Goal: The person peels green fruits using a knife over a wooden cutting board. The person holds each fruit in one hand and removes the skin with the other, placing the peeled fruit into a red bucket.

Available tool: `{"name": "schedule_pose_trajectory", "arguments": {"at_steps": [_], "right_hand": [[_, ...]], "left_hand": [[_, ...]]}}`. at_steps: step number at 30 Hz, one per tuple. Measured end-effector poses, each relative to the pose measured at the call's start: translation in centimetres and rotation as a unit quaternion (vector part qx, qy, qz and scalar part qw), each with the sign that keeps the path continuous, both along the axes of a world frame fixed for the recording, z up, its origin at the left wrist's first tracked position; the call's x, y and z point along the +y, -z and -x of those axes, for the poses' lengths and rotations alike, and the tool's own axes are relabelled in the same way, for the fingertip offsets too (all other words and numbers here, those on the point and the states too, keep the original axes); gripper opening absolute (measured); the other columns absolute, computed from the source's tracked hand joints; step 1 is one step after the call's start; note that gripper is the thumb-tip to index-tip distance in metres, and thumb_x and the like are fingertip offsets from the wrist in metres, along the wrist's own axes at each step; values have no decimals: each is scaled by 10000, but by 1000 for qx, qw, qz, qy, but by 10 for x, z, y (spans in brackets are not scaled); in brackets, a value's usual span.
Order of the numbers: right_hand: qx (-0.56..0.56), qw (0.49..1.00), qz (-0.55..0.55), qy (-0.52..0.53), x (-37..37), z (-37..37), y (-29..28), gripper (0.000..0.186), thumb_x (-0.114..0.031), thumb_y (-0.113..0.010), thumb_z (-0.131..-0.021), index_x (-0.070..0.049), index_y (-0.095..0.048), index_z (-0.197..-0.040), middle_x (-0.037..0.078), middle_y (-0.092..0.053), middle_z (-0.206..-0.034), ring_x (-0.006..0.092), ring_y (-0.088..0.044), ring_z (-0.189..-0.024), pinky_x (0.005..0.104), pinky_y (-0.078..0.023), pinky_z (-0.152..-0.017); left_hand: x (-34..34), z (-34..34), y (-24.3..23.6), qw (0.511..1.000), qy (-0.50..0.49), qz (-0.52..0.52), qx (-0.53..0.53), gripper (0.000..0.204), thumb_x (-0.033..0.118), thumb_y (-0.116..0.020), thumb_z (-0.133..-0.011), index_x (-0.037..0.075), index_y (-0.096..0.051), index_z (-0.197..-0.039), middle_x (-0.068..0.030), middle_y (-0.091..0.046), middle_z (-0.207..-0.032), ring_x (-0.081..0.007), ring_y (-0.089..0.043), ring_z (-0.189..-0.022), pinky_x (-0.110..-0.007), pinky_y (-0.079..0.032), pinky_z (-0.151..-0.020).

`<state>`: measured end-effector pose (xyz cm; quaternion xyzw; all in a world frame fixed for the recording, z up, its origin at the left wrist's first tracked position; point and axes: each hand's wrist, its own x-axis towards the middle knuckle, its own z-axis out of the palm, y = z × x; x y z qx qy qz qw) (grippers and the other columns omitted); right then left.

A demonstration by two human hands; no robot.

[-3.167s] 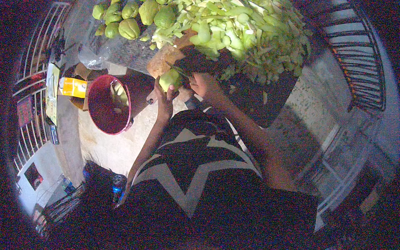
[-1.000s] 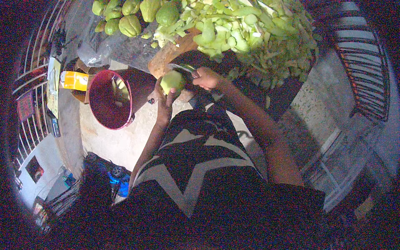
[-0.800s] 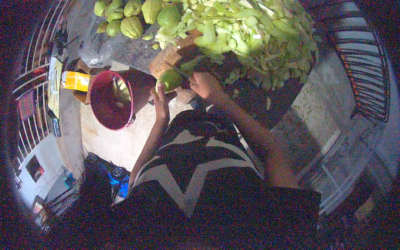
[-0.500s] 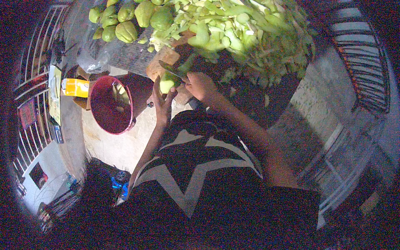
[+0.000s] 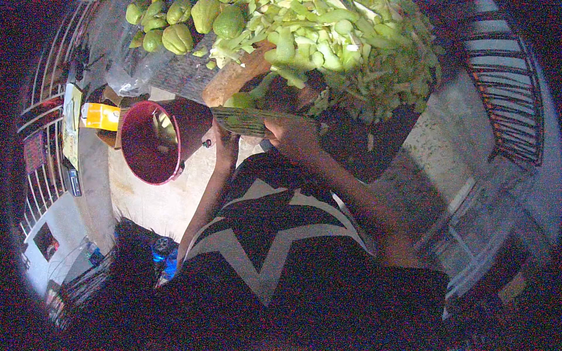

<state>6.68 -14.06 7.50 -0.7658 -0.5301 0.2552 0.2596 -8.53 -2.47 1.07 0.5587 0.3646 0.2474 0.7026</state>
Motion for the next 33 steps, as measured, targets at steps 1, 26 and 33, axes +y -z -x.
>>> {"name": "schedule_pose_trajectory", "arguments": {"at_steps": [1,26,33], "right_hand": [[-16,1000,19,-10,-3,0,4,264,-178,-616,-773,-29,-548,-979,180,-616,-811,363,-610,-762,453,-486,-656],[67,996,-2,-62,42,-20,12,199,-168,-587,-785,-32,-514,-910,202,-593,-758,384,-600,-764,472,-477,-633],[15,996,67,-49,74,-34,56,151,-125,-581,-774,-16,-530,-864,194,-600,-764,383,-597,-771,463,-465,-642]], "left_hand": [[0,-2,-4,1000,2,18,-16,736,114,-627,-850,50,-135,-1394,-134,-323,-1333,-241,-389,-1208,-362,-378,-992],[15,-6,22,994,-21,106,-2,703,23,-712,-749,15,-238,-1268,-133,-401,-1227,-221,-468,-1113,-322,-455,-910],[10,-7,0,990,24,-65,127,759,102,-735,-751,-32,-226,-1297,-180,-380,-1215,-264,-445,-1132,-337,-449,-913]]}}
